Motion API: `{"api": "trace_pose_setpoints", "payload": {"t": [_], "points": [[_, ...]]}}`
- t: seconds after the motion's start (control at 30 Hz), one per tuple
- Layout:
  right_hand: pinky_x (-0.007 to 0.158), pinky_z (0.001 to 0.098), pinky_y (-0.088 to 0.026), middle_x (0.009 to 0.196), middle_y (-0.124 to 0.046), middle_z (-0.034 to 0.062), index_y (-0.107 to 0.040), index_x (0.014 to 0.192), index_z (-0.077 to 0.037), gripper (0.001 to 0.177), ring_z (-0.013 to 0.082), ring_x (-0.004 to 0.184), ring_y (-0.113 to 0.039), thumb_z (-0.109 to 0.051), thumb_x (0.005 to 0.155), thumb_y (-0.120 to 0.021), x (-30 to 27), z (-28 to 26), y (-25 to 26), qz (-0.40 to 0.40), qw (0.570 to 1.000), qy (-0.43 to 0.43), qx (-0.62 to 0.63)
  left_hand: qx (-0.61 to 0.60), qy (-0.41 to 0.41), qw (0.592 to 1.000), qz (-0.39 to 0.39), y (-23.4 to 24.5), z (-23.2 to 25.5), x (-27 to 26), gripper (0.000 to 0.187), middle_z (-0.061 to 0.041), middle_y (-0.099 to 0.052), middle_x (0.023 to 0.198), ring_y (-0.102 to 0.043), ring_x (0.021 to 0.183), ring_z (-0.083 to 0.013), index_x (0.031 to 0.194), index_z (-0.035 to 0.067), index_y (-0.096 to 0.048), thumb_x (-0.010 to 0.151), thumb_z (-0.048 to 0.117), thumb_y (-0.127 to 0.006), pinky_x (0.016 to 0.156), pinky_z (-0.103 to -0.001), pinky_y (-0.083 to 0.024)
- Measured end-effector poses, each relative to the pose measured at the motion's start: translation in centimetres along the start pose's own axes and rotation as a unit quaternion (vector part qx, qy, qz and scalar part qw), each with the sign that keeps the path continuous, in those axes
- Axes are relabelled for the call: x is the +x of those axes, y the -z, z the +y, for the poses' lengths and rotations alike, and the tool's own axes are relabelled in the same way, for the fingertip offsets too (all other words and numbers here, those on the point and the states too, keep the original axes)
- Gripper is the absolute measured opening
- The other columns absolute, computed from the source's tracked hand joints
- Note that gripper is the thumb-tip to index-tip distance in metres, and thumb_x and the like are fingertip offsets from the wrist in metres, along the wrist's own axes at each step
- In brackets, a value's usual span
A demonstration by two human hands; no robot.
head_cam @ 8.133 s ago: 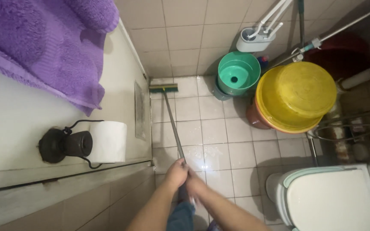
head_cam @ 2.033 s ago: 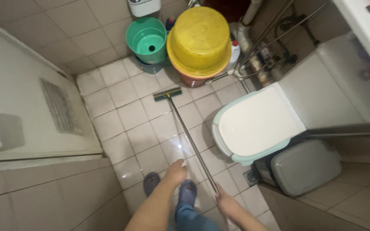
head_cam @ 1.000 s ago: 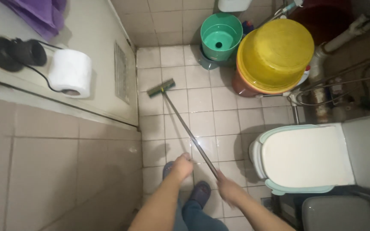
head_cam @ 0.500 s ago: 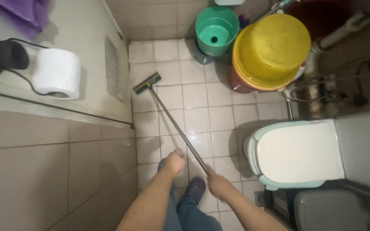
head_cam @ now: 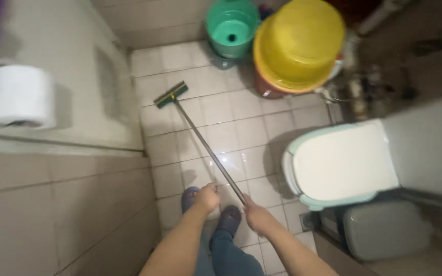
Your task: Cleaning a bathroom floor using water from a bucket and a squeegee to push the water toward a drain.
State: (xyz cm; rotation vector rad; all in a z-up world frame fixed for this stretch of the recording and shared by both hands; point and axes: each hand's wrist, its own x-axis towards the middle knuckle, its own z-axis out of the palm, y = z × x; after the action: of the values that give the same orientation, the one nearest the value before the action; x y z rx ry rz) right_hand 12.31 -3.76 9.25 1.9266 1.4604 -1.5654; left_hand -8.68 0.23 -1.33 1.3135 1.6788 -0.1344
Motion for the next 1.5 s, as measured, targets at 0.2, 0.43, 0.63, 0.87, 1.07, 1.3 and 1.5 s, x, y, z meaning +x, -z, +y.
{"api": "trace_pose_setpoints", "payload": {"t": [0.2,0.43,0.63,0.87,1.07,1.3,1.5], "points": [[0.093,0.0528,-0.051,0.112,-0.072,0.0266,-0.018,0.160,-0.026,0.057,0.0400,0.101,-0.068,-0.038,0.107,-0.033,2.1,15.2,-4.3,0.052,0.997,-0.021,-0.050,-0.046,-0.031,0.998,0.013,-2.3,2.5,-1.0,0.049,-0.023,-0.063,0.133,-0.060,0.127,-0.0378,0.138,0.010,-0.059,0.093,0.029,-0.061,0.110,-0.042,-0.046],[0.074,0.0542,-0.063,0.109,-0.067,0.0241,-0.022,0.161,-0.026,0.059,0.0425,0.081,-0.074,-0.035,0.104,-0.036,1.9,4.9,-1.9,0.035,0.981,-0.099,0.160,0.008,-0.120,0.993,0.012,-5.8,4.4,0.6,0.050,-0.025,-0.061,0.134,-0.059,0.127,-0.0388,0.136,0.003,-0.058,0.091,0.026,-0.062,0.109,-0.042,-0.045],[0.094,0.0464,-0.054,0.111,-0.070,0.0298,-0.017,0.162,-0.024,0.063,0.0405,0.103,-0.069,-0.033,0.103,-0.039,-0.8,18.6,-13.6,0.041,0.991,-0.098,0.087,0.025,-0.046,0.996,-0.066,-7.9,6.6,-0.2,0.053,-0.025,-0.060,0.136,-0.059,0.128,-0.0385,0.143,0.007,-0.053,0.096,0.030,-0.055,0.110,-0.043,-0.045],[0.068,0.0451,-0.056,0.121,-0.063,0.0305,-0.048,0.140,-0.010,0.044,0.0384,0.089,-0.068,-0.019,0.096,-0.053,5.9,10.3,-8.0,0.185,0.955,0.181,0.146,-0.010,-0.105,0.993,-0.052,-10.8,7.2,0.9,0.057,-0.024,-0.063,0.131,-0.062,0.121,-0.0379,0.144,0.005,-0.050,0.094,0.032,-0.058,0.105,-0.043,-0.048],[0.055,0.0447,-0.054,0.086,-0.067,0.0124,-0.019,0.161,-0.031,0.057,0.0306,0.064,-0.065,-0.030,0.107,-0.040,-4.7,2.1,-0.9,0.004,0.949,-0.066,0.309,-0.111,-0.059,0.991,-0.042,-5.7,10.5,-1.0,0.052,-0.021,-0.076,0.112,-0.074,0.104,-0.0364,0.140,0.012,-0.058,0.091,0.029,-0.057,0.093,-0.044,-0.057],[0.045,0.0407,-0.053,0.080,-0.065,0.0149,-0.023,0.161,-0.035,0.066,0.0249,0.050,-0.059,-0.016,0.100,-0.042,1.4,2.8,-1.4,0.025,0.919,0.037,0.392,-0.114,-0.092,0.989,0.022,-5.0,10.0,0.3,0.049,-0.019,-0.070,0.120,-0.066,0.108,-0.0363,0.145,0.018,-0.056,0.098,0.031,-0.060,0.093,-0.043,-0.050],[0.042,0.0400,-0.054,0.085,-0.054,-0.0040,-0.029,0.153,-0.027,0.051,0.0226,0.047,-0.056,-0.015,0.104,-0.038,1.7,1.9,-0.6,-0.050,0.871,0.013,0.488,-0.338,-0.003,0.933,-0.119,-0.8,12.7,0.0,0.064,-0.031,-0.071,0.120,-0.072,0.106,-0.0442,0.154,0.011,-0.046,0.091,0.016,-0.056,0.083,-0.045,-0.054]]}}
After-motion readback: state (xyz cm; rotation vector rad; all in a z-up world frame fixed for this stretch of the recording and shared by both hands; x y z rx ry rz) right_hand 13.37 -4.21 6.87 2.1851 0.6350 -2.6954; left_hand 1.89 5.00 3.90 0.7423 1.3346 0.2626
